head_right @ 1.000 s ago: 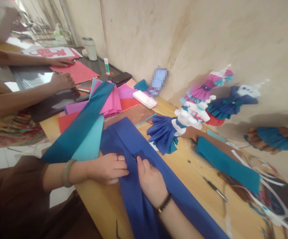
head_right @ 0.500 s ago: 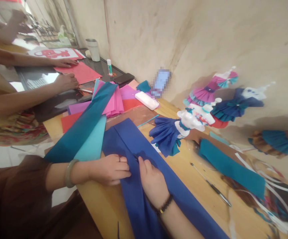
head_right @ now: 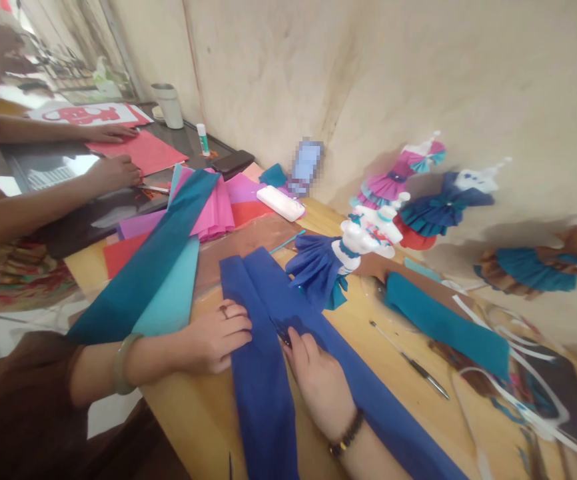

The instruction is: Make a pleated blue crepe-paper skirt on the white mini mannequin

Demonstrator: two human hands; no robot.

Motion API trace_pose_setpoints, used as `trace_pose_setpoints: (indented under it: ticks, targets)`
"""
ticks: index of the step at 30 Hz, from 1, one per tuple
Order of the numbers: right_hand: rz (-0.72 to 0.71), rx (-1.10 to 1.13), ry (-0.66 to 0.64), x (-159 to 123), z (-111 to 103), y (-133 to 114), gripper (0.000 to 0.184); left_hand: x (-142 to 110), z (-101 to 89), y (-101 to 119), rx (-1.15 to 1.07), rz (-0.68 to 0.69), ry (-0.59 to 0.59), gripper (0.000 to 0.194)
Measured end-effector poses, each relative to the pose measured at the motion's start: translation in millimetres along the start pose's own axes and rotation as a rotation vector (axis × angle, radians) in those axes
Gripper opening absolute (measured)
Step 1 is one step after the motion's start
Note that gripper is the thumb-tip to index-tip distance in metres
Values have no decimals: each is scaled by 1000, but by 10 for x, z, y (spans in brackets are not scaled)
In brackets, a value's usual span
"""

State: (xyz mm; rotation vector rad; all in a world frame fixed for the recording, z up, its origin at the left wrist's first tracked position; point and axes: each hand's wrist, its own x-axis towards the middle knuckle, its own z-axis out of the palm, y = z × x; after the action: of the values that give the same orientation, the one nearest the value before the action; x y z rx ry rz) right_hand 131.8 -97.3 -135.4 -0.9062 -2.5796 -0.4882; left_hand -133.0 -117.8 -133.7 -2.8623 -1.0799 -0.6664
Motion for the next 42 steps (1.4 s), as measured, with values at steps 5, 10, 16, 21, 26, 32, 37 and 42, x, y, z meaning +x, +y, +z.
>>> trace_pose_setpoints:
  ticks: [5,10,16,21,26,32,37,42]
  targets:
    - [13,8,1,21,12,-12,35,5,-25,19,102,61,24,19]
    - [-11,-7,12,49,-4,-33,35,9,-66,25,131,169,123,22]
    - [-51,-53,15,98,-10,-69,31,19,-114,11,95,246,134,21]
    - [-66,-69,-2,125,-7,-98,31,-6,-102,-5,105,282,67,24]
    - [-55,-55,-13,114,7,-104,32,-12,-105,-4,88,289,46,26]
    - [-17,-8,11,89,20,-86,35,12,-114,8,79,302,58,25]
    - [-19,-9,11,72,8,-75,36,23,-115,11,97,302,62,26]
    - [-25,-12,12,73,-2,-72,34,8,-95,5,84,302,69,26]
